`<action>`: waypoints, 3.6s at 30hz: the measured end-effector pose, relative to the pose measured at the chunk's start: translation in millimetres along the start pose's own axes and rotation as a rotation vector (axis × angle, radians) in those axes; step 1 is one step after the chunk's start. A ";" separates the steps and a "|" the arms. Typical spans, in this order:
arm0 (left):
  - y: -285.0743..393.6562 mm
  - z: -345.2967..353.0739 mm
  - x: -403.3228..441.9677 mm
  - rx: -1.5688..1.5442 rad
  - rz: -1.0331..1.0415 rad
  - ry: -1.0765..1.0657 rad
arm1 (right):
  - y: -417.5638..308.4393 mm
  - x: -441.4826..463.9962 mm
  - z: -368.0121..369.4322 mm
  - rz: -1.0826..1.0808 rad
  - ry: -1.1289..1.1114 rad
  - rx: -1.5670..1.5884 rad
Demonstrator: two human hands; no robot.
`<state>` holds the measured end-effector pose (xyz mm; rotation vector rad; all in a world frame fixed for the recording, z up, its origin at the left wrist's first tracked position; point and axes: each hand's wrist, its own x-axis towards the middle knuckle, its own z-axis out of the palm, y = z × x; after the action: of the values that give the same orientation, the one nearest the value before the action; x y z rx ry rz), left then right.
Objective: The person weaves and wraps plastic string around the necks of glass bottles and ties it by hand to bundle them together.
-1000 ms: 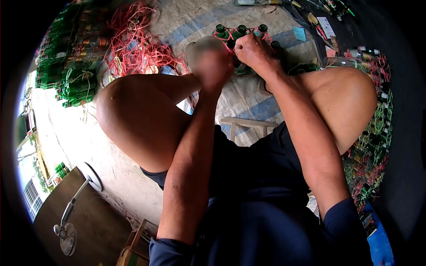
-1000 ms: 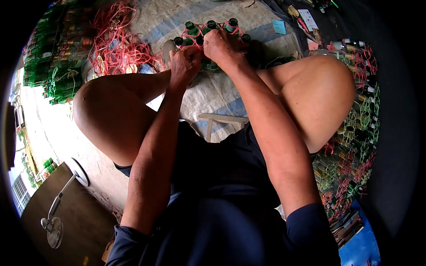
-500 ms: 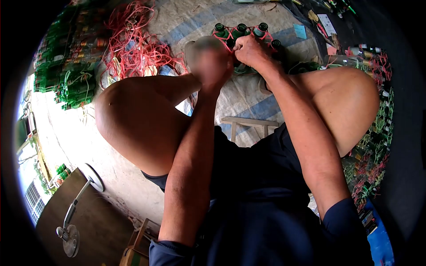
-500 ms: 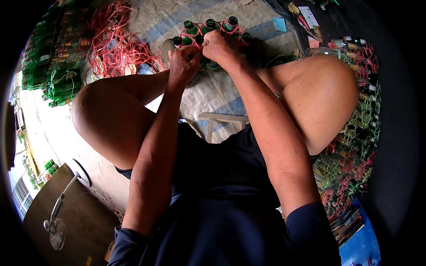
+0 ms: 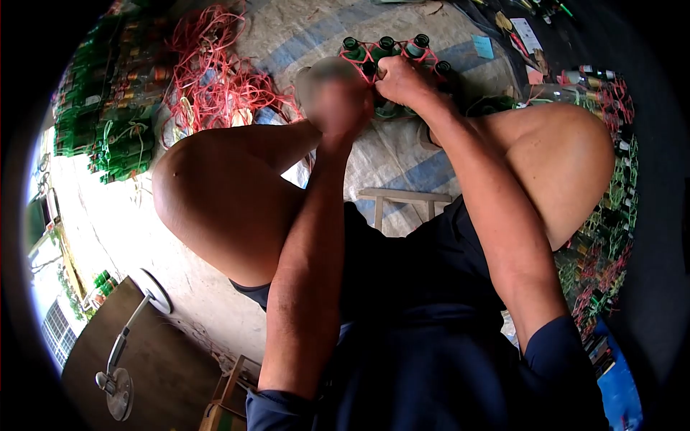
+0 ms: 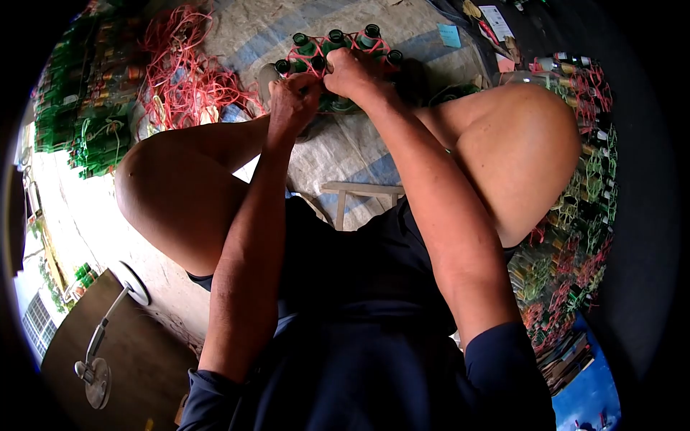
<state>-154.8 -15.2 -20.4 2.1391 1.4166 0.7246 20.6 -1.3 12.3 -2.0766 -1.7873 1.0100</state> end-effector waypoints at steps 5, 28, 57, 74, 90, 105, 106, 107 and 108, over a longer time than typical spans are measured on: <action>-2.0 0.9 0.8 0.026 -0.025 -0.029 | 7.6 4.5 -5.4 -0.033 -0.135 0.094; 14.0 -9.8 -0.2 -0.136 -0.102 -0.025 | -14.3 -25.6 -32.5 -0.018 0.015 -0.285; 18.5 -16.0 1.2 0.007 -0.098 -0.096 | 1.4 2.4 -1.7 0.087 -0.020 0.275; 30.2 -20.4 0.7 -0.035 -0.003 0.045 | -5.5 -7.7 -5.1 0.055 0.063 0.238; 17.8 -18.3 1.1 -0.541 -0.266 -0.062 | -0.9 -38.9 -11.4 -0.145 0.098 0.331; 22.8 -34.4 4.7 -0.598 -0.422 -0.208 | -9.6 -54.5 16.8 -0.252 0.423 0.099; 21.3 -34.1 5.1 -0.593 -0.403 -0.209 | -9.9 -54.8 17.7 -0.255 0.435 0.092; 20.0 -33.9 5.5 -0.588 -0.383 -0.209 | -10.0 -54.8 18.0 -0.254 0.443 0.110; 22.2 -35.5 6.1 -0.588 -0.386 -0.209 | -9.5 -54.7 19.0 -0.254 0.452 0.128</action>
<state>-161.0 -14.1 21.5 1.3976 1.2540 0.6418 0.1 -55.3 22.9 -1.7653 -1.6449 0.5189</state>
